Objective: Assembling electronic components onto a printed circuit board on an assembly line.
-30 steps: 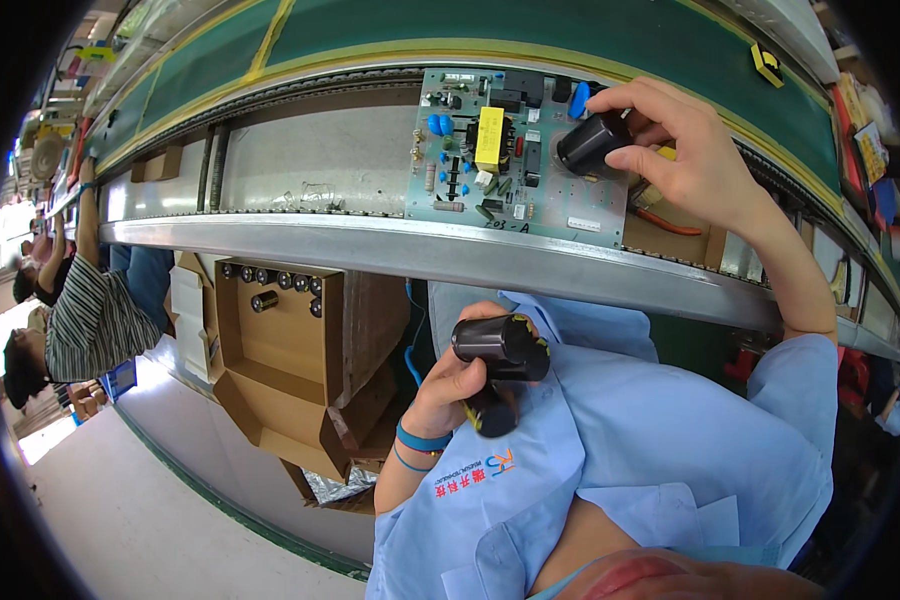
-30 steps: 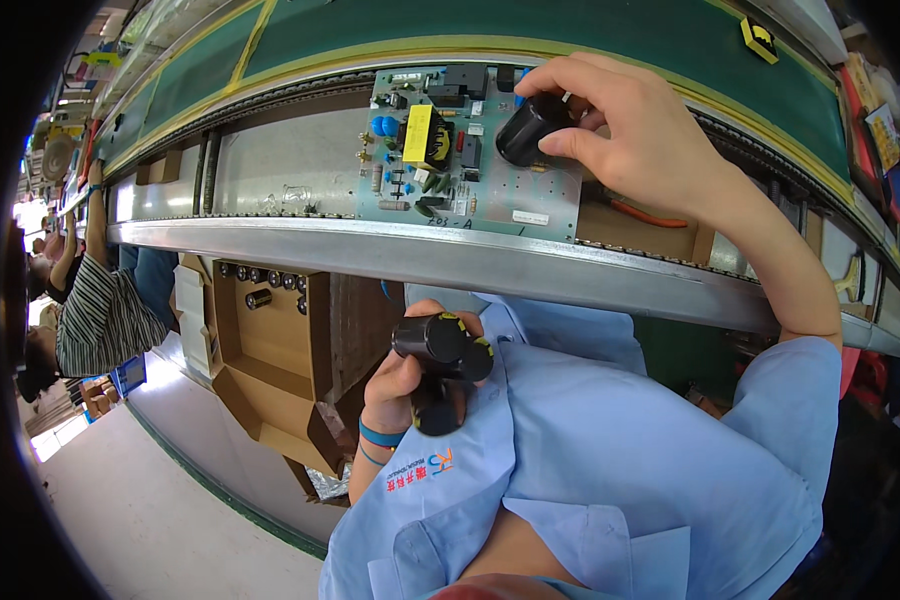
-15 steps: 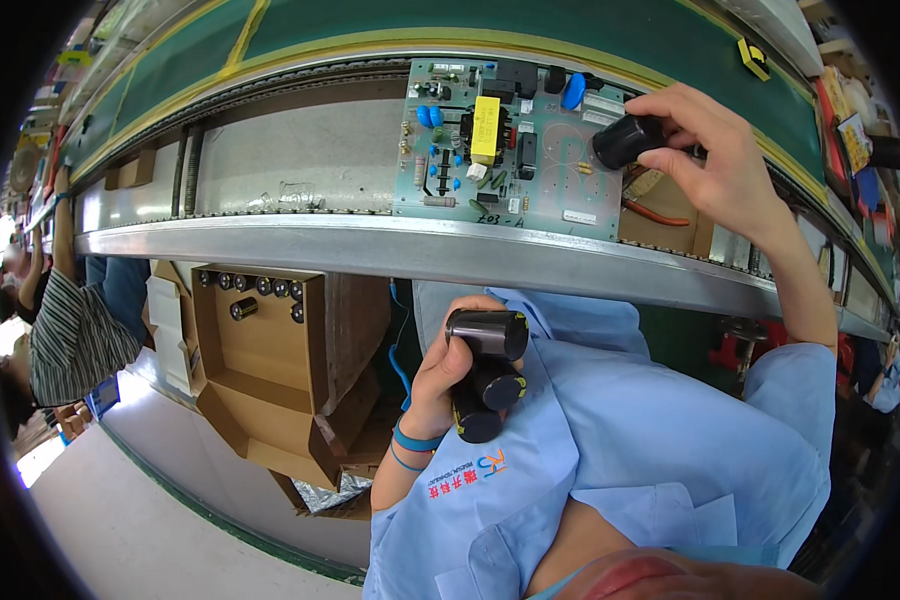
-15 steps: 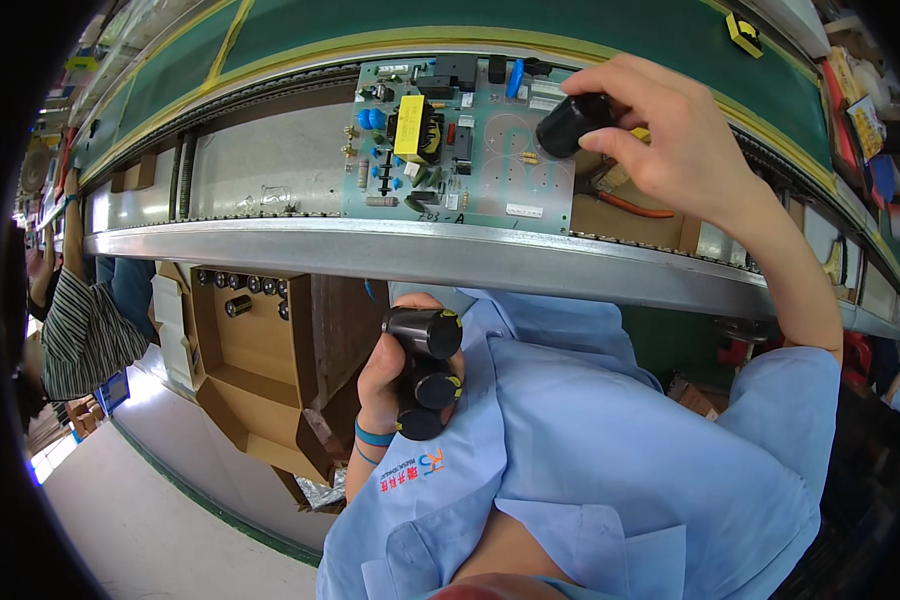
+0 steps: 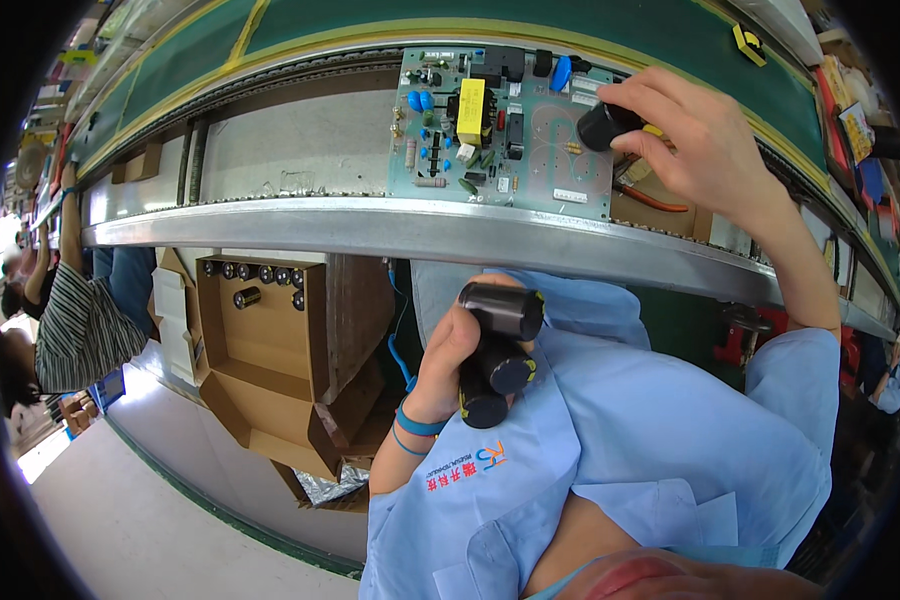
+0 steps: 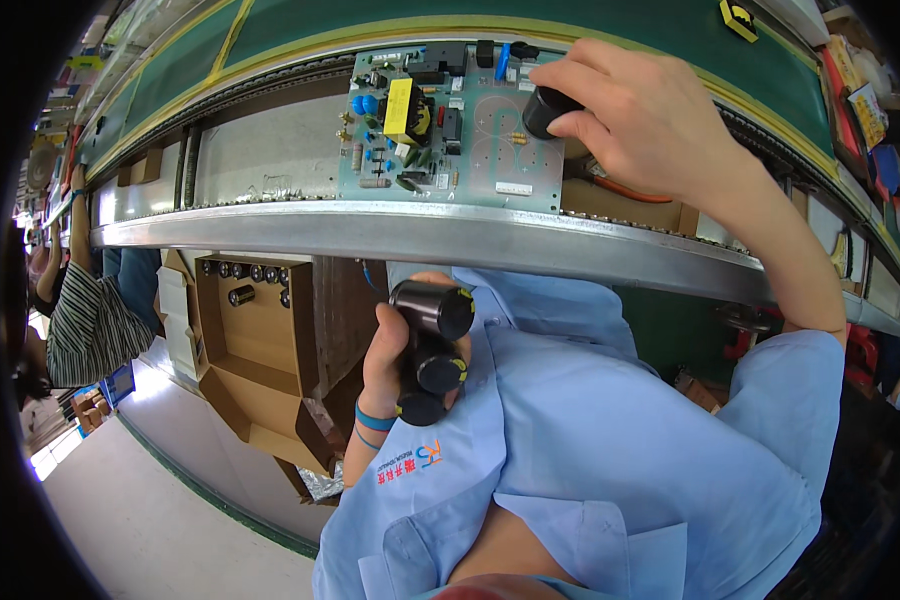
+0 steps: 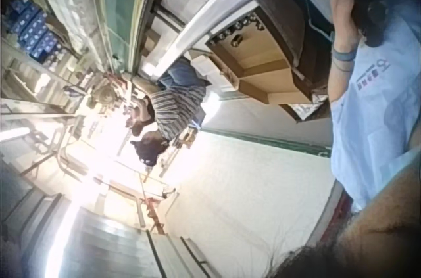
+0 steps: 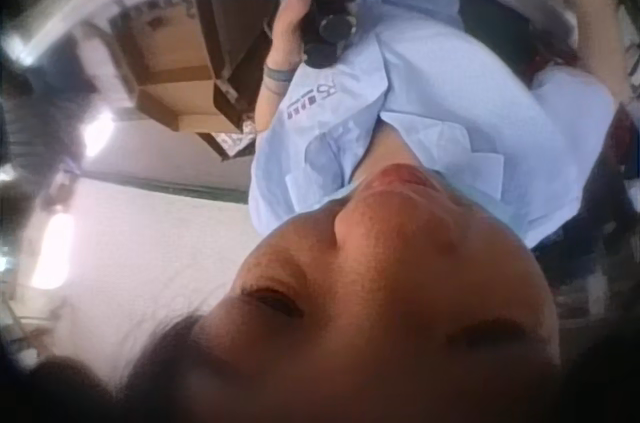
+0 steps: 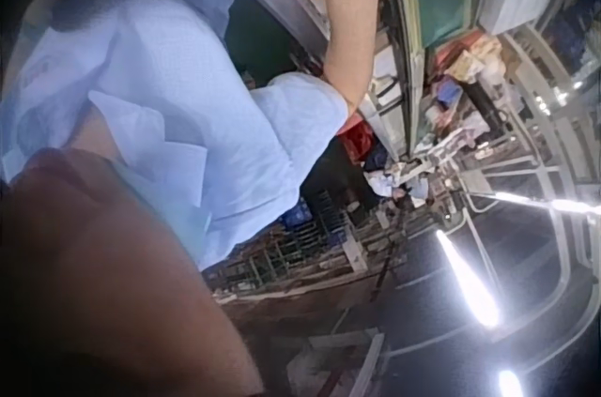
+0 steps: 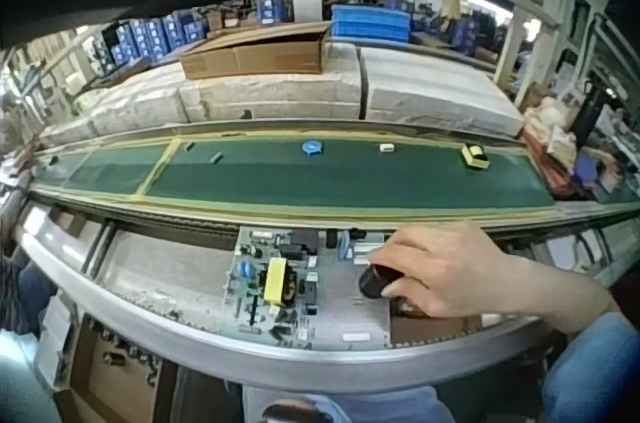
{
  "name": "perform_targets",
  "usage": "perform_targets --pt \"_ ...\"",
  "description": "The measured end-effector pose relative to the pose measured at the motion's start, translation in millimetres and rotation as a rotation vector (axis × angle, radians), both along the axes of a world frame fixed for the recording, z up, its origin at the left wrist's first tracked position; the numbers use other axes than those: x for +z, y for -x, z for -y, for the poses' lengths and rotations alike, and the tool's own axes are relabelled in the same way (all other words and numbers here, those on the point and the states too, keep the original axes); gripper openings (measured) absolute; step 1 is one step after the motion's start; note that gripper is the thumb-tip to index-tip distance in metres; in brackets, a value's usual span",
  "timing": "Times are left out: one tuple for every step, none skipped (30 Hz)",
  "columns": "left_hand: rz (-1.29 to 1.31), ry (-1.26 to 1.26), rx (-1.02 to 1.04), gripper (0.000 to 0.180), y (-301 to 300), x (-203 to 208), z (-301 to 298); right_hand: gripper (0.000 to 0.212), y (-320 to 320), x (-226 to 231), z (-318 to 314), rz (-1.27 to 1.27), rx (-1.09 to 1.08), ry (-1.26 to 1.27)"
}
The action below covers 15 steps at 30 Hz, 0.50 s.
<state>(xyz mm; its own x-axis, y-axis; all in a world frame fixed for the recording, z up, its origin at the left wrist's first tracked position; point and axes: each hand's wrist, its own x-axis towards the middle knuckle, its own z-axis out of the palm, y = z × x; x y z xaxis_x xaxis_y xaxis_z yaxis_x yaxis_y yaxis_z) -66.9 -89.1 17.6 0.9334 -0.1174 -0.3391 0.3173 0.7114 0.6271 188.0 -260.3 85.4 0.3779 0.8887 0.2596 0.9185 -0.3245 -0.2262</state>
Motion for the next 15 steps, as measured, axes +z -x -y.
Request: perform_targets --pt "-0.019 0.086 -0.01 0.07 -2 0 1 0.038 -4 1 0 0.03 0.027 0.036" --pt "-0.029 0.083 -0.001 0.07 -4 0 2 0.039 -5 2 -1 0.056 0.064 0.07" --pt "-0.011 0.157 -0.032 0.07 -8 -1 2 0.043 -3 3 -1 0.122 0.071 0.054" --pt "0.009 0.232 -0.062 0.071 -10 -1 3 0.043 4 10 -1 0.113 0.08 0.05" --pt "-0.017 0.191 -0.038 0.075 -13 5 6 0.043 16 19 -5 0.087 0.106 -0.028" --pt "-0.018 0.189 -0.021 0.075 -19 12 10 0.043 27 26 -6 0.059 0.13 -0.104" --pt "-0.063 0.132 -0.011 0.075 -25 20 15 0.043 38 24 -7 0.056 0.148 -0.107" --pt "-0.101 0.08 -0.029 0.078 -31 23 17 0.039 51 20 -3 -0.005 0.264 -0.113" --pt "-0.088 0.112 -0.119 0.079 -34 21 17 0.035 60 17 1 -0.068 0.379 -0.123" --pt "-0.083 0.113 -0.129 0.079 -38 27 19 0.035 67 17 3 -0.063 0.37 -0.121" --pt "-0.158 0.027 -0.142 0.078 -41 35 23 0.032 72 15 4 -0.259 0.358 -0.011" --pt "-0.233 -0.059 -0.155 0.078 -43 40 26 0.028 73 15 5 -0.454 0.342 0.1" --pt "-0.034 0.2 -0.214 0.06 -36 18 18 0.027 68 15 4 -0.483 0.324 0.018" --pt "-0.033 0.2 -0.202 0.06 -35 19 19 0.027 59 13 0 -0.483 0.336 0.02" --pt "-0.029 0.171 -0.212 0.062 -36 24 19 0.031 47 12 -4 -0.411 0.334 -0.089"
